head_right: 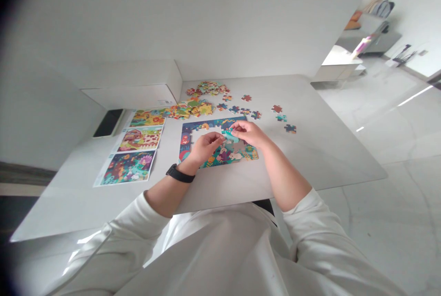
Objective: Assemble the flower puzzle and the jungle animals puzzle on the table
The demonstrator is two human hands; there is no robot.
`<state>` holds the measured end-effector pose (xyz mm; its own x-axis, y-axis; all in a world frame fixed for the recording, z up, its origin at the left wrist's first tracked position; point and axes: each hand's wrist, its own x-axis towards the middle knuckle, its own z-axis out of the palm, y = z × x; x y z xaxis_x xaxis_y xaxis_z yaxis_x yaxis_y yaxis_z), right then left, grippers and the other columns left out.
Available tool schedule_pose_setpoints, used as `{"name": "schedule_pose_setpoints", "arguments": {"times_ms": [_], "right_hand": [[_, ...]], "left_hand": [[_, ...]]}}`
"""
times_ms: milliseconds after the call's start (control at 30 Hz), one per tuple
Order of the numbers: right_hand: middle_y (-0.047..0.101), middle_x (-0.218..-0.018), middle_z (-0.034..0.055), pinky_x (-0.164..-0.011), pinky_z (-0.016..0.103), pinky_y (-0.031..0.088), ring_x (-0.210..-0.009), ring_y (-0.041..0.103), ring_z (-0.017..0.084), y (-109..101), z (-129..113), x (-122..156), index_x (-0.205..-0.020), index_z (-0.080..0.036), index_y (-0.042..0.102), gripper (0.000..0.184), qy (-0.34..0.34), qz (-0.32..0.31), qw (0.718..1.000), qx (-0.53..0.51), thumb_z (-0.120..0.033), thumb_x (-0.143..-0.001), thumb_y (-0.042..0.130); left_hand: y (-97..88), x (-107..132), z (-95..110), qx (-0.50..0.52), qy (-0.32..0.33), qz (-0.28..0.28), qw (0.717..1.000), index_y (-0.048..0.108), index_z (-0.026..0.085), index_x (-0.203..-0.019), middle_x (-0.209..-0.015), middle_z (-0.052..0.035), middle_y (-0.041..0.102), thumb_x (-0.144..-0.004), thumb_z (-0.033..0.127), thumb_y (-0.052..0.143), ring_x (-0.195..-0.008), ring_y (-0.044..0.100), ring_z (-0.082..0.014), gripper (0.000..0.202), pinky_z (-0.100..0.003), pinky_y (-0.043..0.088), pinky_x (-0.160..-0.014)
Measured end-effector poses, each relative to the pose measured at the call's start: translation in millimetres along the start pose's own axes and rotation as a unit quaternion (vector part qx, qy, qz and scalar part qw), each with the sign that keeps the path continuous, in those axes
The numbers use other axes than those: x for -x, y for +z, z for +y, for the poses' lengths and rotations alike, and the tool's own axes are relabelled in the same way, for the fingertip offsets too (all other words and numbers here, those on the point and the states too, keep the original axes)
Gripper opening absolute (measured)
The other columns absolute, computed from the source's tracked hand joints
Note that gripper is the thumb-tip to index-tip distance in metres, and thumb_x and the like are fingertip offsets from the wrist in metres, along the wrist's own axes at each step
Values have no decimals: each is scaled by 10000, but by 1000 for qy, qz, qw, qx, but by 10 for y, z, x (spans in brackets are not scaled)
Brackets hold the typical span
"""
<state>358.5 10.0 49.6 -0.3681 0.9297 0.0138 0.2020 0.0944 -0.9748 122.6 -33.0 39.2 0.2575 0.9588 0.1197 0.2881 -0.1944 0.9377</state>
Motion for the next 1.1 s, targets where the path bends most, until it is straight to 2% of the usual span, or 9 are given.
{"name": "schedule_pose_setpoints", "arguments": {"times_ms": [100,267,400,467,533,633,733,900,1100], "right_hand": [[717,-905,30,-701,305,514,-791,631,183,1,-19,5,-1050,-226,753,502,-16,10,1000,-1,-627,-776,879],[735,-937,46,-757,330,542,-828,660,196,-18,-60,18,-1047,-220,744,520,-35,23,999,-15,-648,-784,879],[724,-888,35,-743,330,548,-785,660,188,-108,-50,25,-1074,-217,750,509,-20,9,1000,20,-617,-788,878],[720,-858,28,-710,321,545,-741,651,179,-171,-24,29,-1083,-214,744,508,1,-9,999,43,-596,-778,885],[724,-842,28,-686,314,540,-712,645,174,-225,16,33,-1061,-213,734,482,25,-32,997,64,-569,-773,888],[721,-810,22,-667,303,522,-692,639,169,-266,91,33,-1004,-217,716,410,55,-56,992,95,-502,-769,892],[704,-754,2,-648,289,497,-657,622,158,-255,163,24,-951,-219,702,349,77,-57,987,128,-445,-762,888],[702,-715,-7,-639,286,494,-623,630,157,-218,229,17,-905,-225,694,311,89,-46,982,162,-435,-768,878],[705,-694,-6,-638,288,501,-615,645,163,-212,232,19,-875,-227,690,275,92,-40,981,167,-422,-783,860]], "left_hand": [[23,6,-7,1,18,17,1000,669,182,-884,-750,6,610,-984,533,624,-670,496,-127,367,-258,407,-648],[67,12,-70,28,38,38,998,682,187,-1112,-836,-4,665,-1010,414,619,-697,553,-127,256,-247,453,-665],[67,24,-115,-26,63,36,997,693,193,-1155,-821,4,669,-1009,314,633,-715,601,-133,199,-254,499,-705],[54,32,-118,-78,87,28,993,703,194,-1169,-909,-25,717,-978,260,673,-811,664,-158,204,-286,543,-789],[42,42,-110,-140,120,6,983,712,195,-1189,-1043,-65,758,-936,224,728,-973,710,-206,255,-350,569,-934],[38,67,-84,-230,152,-44,960,716,205,-1275,-1255,-112,759,-892,238,804,-1207,692,-288,394,-452,533,-1111],[51,101,-51,-292,146,-74,942,696,229,-1378,-1400,-125,715,-891,289,828,-1329,643,-331,508,-501,502,-1169],[62,134,-24,-325,136,-98,931,703,254,-1384,-1418,-105,710,-940,326,785,-1347,628,-321,458,-497,482,-1183],[67,130,-42,-327,136,-102,929,715,251,-1371,-1407,-102,713,-960,325,760,-1337,628,-320,420,-491,483,-1168]]}}
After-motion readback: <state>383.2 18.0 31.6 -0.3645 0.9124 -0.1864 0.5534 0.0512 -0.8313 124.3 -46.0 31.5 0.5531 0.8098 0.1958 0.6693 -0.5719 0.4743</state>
